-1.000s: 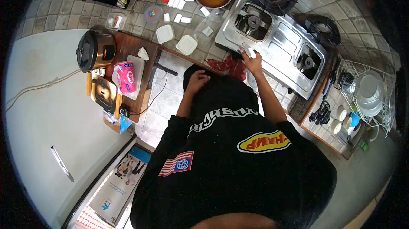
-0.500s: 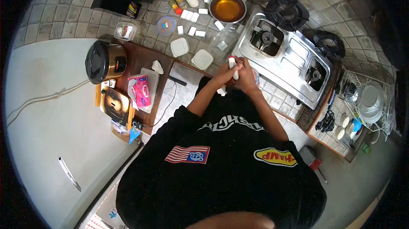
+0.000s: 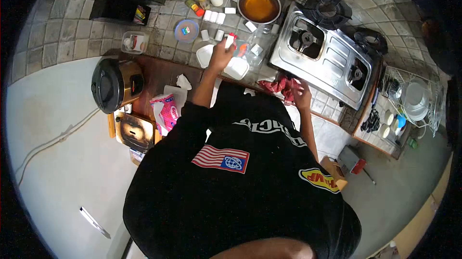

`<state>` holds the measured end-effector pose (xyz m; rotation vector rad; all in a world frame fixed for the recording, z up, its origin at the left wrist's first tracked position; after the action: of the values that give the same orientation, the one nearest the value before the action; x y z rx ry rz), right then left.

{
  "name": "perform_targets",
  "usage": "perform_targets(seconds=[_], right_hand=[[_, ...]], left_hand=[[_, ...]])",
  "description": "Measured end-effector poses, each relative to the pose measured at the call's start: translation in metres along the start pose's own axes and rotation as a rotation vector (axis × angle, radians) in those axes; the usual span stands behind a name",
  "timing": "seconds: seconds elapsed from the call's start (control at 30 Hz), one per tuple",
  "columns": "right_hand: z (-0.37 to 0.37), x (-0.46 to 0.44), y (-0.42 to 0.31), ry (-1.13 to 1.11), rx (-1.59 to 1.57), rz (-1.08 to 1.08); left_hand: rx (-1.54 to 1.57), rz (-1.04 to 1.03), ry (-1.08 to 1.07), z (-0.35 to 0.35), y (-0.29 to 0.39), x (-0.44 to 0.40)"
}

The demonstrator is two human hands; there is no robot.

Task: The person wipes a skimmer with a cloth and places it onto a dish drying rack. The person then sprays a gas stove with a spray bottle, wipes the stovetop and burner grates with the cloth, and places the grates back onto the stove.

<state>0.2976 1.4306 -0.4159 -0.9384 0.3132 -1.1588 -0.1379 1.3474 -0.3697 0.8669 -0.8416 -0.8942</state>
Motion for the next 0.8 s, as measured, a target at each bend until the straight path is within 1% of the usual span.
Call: perform_targets(seconds=[0.07, 0.1, 0.13, 0.17, 0.23, 0.27, 0.3, 0.33, 0.37, 0.4, 0.43, 0.5, 0.53, 0.57, 0.63, 0.7, 0.73, 0.8], right_hand=[[0.005, 0.038, 0.036, 0.048, -0.08, -0.169], [0.01, 0.057, 0.043, 0.124, 0.112, -0.029], [0.0, 0.08, 0.091, 0.105, 0.055, -0.204], [-0.008, 0.107, 0.131, 0.093, -0.008, -0.384], [-0.02, 0.169, 0.164, 0.147, -0.195, -0.722], [-0.025, 0.191, 0.168, 0.152, -0.218, -0.729], [-0.025, 0.205, 0.154, 0.113, -0.138, -0.812], [-0.033, 0.213, 0.154, 0.105, -0.168, -0.834], [-0.041, 0.223, 0.156, 0.093, -0.198, -0.854], [-0.044, 0.215, 0.149, 0.012, -0.105, -0.795], [-0.052, 0.215, 0.152, 0.037, -0.246, -0.851], [-0.06, 0.192, 0.166, 0.058, -0.305, -0.823], [-0.06, 0.172, 0.17, 0.076, -0.279, -0.762], [-0.058, 0.153, 0.174, 0.097, -0.252, -0.702], [-0.031, 0.107, 0.135, 0.321, 0.057, -0.453], [-0.043, 0.069, 0.163, 0.385, 0.051, -0.42], [-0.047, 0.06, 0.157, 0.403, 0.033, -0.441], [-0.051, 0.043, 0.15, 0.37, 0.172, -0.653]], left_hand=[[-0.029, -0.051, -0.044, 0.002, -0.012, -0.015], [-0.04, -0.077, -0.082, 0.0, -0.017, -0.022], [-0.06, -0.088, -0.113, -0.003, -0.02, -0.027], [-0.044, -0.147, -0.055, 0.0, -0.011, -0.027], [-0.177, -0.128, -0.105, -0.002, -0.009, -0.031], [-0.164, -0.121, -0.144, -0.005, -0.009, -0.029], [-0.154, -0.114, -0.179, -0.006, -0.012, -0.031], [-0.219, -0.131, -0.191, -0.011, -0.028, -0.038], [-0.197, -0.115, -0.226, -0.013, -0.04, -0.04], [-0.201, -0.12, -0.227, -0.012, -0.029, -0.035], [-0.206, -0.121, -0.222, -0.008, -0.014, -0.028], [-0.25, 0.001, -0.228, -0.005, -0.012, -0.025], [-0.261, -0.124, -0.231, -0.008, -0.03, -0.034], [-0.336, -0.149, -0.242, -0.007, -0.021, -0.034], [-0.337, -0.18, -0.257, -0.009, 0.001, -0.031], [-0.317, -0.099, -0.273, -0.015, 0.008, -0.034], [-0.336, -0.113, -0.296, -0.021, 0.008, -0.033], [-0.424, -0.155, -0.29, -0.029, 0.008, -0.036]])
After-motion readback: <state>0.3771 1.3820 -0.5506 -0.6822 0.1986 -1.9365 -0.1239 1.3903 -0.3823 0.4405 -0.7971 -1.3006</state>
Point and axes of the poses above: each hand's wrist, its own x-axis away from the middle knuckle, its own z-axis out of the back of the hand, y = z × x, the point moved 9 cm from there along -x, towards the middle knuckle, and after that the axes turned 7 degrees about -y, right-handed, at the moved point
